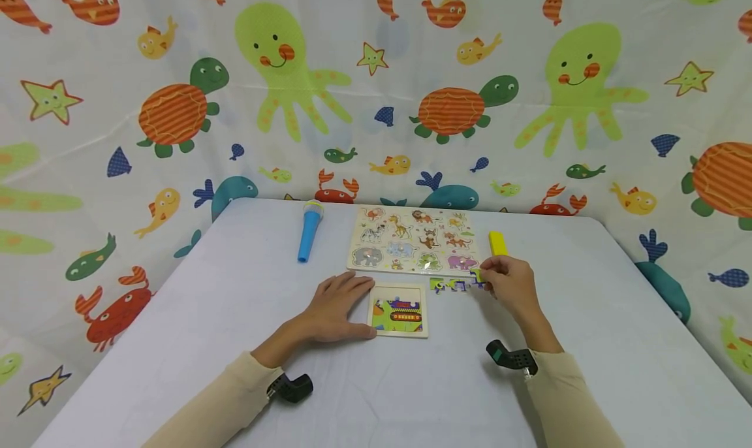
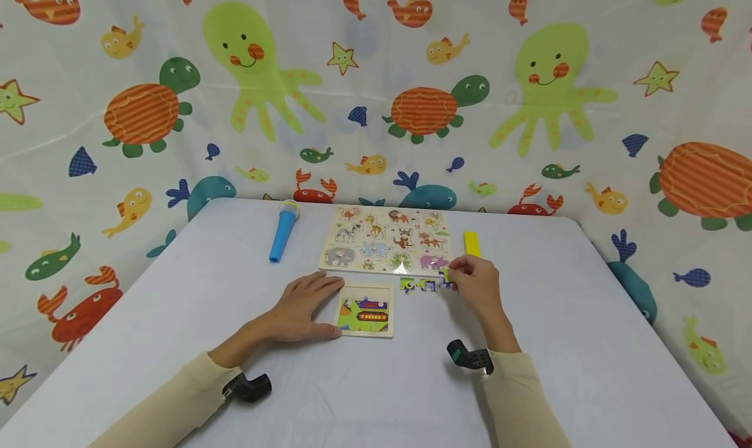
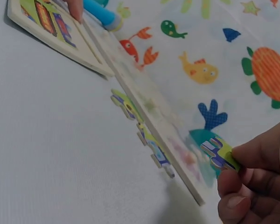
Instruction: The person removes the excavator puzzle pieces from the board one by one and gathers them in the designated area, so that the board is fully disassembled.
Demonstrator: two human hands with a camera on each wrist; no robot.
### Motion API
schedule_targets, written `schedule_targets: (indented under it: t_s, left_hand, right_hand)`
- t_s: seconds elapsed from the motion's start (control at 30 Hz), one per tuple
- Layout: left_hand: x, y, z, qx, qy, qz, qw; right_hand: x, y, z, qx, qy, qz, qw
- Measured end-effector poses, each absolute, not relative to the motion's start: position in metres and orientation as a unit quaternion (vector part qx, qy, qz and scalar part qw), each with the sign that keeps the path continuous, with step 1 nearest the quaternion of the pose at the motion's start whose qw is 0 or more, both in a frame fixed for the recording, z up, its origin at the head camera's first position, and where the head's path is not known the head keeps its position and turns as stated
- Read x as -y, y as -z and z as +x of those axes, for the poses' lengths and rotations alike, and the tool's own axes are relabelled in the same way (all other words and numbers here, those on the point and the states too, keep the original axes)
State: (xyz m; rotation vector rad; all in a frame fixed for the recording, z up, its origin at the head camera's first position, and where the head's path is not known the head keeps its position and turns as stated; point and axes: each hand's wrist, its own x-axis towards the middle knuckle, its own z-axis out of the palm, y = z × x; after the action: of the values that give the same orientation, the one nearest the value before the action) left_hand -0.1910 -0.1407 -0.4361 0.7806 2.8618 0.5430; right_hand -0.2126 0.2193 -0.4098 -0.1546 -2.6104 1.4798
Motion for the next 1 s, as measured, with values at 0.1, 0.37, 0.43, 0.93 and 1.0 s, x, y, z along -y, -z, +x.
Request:
schedule_targets:
  t_s: [0.1,0.37,0.43,0.93,1.0]
  left_hand:
    - [0.141,0.436,-0.191,-0.948,-0.177,0.258,0.063]
    - [0.141,0.437,-0.191,-0.948,-0.177,0.258,0.063]
    - [0.141,0.437,-0.192,-0.947,-0.179,0.258,0.063]
    - [0.141,0.437,-0.191,-0.948,-0.178,0.258,0.06]
    - [0.141,0.437,-0.191,-0.948,-0.178,0.258,0.06]
  right_hand:
    - [-0.224,0.414,-0.214,0.872,-0.482,-0.058,0.061]
    - [-0.231,0.428,-0.216,0.875,-0.477,-0.067,0.048]
    - [-0.231,0.43,-0.217,0.876,-0.474,-0.065,0.049]
    - [-0.229,0.435,-0.218,0.896,-0.435,-0.079,0.045]
    - [-0.228,0.435,-0.217,0.899,-0.428,-0.077,0.048]
